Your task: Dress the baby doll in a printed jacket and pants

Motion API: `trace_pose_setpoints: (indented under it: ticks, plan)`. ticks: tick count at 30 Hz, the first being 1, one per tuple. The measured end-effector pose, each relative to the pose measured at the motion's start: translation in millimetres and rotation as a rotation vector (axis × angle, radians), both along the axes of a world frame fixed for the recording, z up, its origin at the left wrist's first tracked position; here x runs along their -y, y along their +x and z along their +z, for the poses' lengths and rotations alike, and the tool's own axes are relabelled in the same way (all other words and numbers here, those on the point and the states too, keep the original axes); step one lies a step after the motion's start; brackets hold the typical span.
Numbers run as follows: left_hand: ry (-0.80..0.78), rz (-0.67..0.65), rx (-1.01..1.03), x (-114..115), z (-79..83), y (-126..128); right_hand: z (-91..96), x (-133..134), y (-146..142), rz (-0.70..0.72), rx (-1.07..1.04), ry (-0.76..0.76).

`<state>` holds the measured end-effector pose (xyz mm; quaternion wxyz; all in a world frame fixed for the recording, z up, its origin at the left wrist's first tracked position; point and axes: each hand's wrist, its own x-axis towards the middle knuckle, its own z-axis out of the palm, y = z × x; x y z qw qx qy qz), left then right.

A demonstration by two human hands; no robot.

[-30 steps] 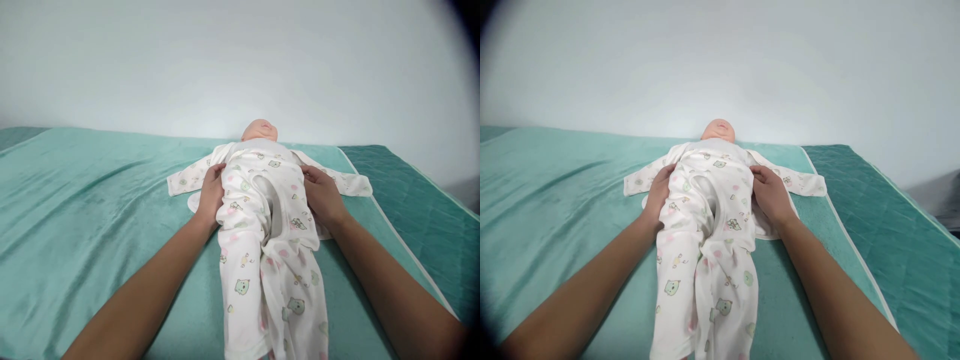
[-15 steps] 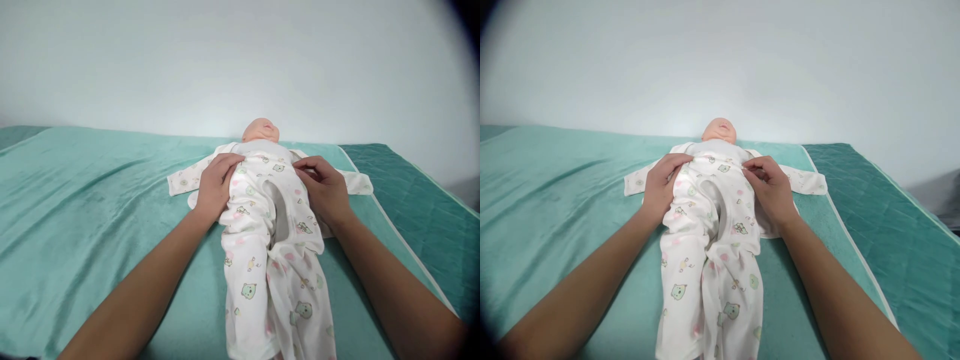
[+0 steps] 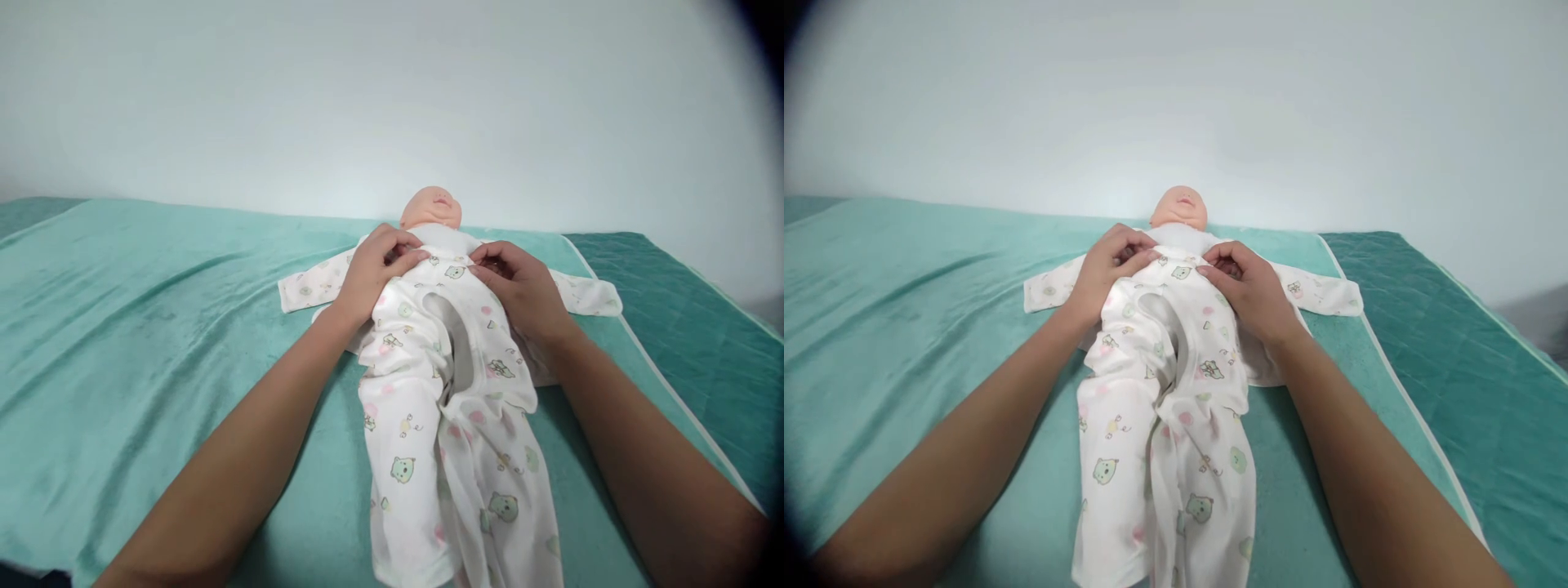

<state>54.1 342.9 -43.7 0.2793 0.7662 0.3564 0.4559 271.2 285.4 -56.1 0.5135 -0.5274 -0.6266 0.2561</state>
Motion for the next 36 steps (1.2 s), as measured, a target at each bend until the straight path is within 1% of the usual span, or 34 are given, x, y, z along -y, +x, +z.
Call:
trace_pose_setpoints:
  ticks: [3,6,8,10,12,14,17,20,23,27,30,32,34,36]
  plan:
    - [0.125,-0.029,-0.127,-5.3,1.6,0.2,4.1,-8.2,5.2,0.075,0.053,-0.045]
    - [0.214,-0.051,-0.186,-10.0,3.4,0.2,10.2,-15.4,9.2,0.134,0.173,-0.029]
    - [0.227,-0.093,-0.179,-12.3,4.0,0.5,13.0,-18.6,10.6,0.181,0.254,0.032]
    - [0.189,-0.122,-0.161,-14.3,4.4,1.7,13.9,-21.1,10.9,0.208,0.303,0.076]
    - [0.125,-0.099,-0.145,-17.1,4.8,4.2,13.2,-24.1,10.1,0.179,0.313,0.059]
    - [0.078,-0.037,-0.141,-21.6,5.7,8.1,12.0,-29.0,8.3,0.107,0.309,0.012]
    - [0.067,0.059,-0.150,-32.6,7.9,15.3,11.1,-40.7,5.0,0.022,0.297,-0.007]
    - [0.055,0.089,-0.149,-46.6,9.7,21.6,11.6,-55.7,2.9,0.002,0.250,-0.021]
    - [0.007,0.092,-0.157,-58.5,10.2,25.5,11.4,-69.3,3.9,0.004,0.188,-0.057]
    - [-0.047,0.104,-0.189,-62.7,10.9,27.1,8.4,-77.5,4.0,-0.005,0.146,-0.064]
    - [-0.056,0.137,-0.221,-58.5,12.1,27.6,5.1,-75.7,-0.1,-0.109,0.133,-0.023]
    - [-0.038,0.164,-0.249,-56.0,12.5,28.3,2.9,-73.5,-2.1,-0.177,0.163,0.027]
    - [0.005,0.188,-0.285,-55.5,12.5,29.1,0.9,-72.9,-1.3,-0.192,0.243,0.087]
    - [0.043,0.196,-0.321,-56.8,12.0,29.5,-0.8,-74.6,1.9,-0.161,0.349,0.167]
